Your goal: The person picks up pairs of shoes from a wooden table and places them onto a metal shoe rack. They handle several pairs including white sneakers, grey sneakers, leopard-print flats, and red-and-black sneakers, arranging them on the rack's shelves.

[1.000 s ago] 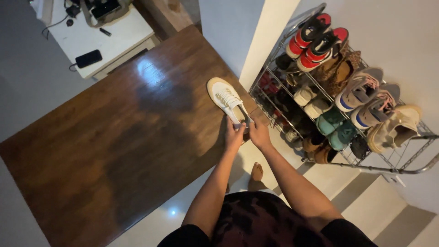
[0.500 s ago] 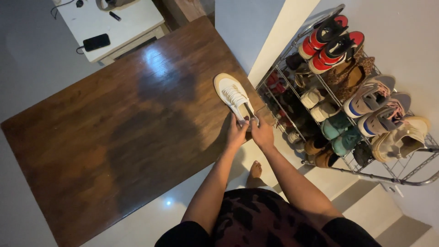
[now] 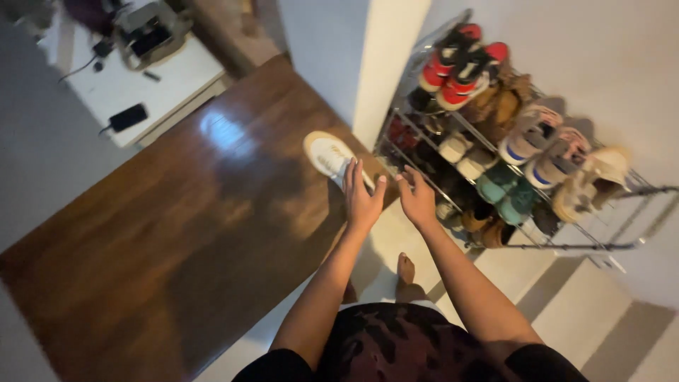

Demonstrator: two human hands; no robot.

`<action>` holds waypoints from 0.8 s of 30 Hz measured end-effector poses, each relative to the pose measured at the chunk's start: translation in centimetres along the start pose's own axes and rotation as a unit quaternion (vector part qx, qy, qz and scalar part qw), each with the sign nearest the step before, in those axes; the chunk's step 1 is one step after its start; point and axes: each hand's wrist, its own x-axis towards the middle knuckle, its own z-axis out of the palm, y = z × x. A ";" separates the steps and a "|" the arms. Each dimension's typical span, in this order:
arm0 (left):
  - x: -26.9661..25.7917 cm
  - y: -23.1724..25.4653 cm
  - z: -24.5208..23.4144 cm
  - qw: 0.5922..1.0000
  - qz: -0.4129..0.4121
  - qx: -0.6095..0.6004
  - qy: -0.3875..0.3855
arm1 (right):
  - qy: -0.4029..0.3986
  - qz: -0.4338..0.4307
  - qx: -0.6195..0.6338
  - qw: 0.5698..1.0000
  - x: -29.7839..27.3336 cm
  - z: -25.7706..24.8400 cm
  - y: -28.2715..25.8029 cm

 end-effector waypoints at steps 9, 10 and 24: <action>-1.6 8.9 11.5 0.967 0.000 -0.055 -0.249 | 0.192 0.071 0.066 0.977 -0.3 -12.5 8.0; -2.0 8.7 13.6 0.962 0.008 -0.055 -0.267 | 0.208 0.082 0.070 0.972 -0.6 -13.7 9.1; -7.1 14.4 34.1 0.854 -0.067 -0.005 -0.516 | 0.396 0.201 0.066 0.893 1.7 -26.0 24.6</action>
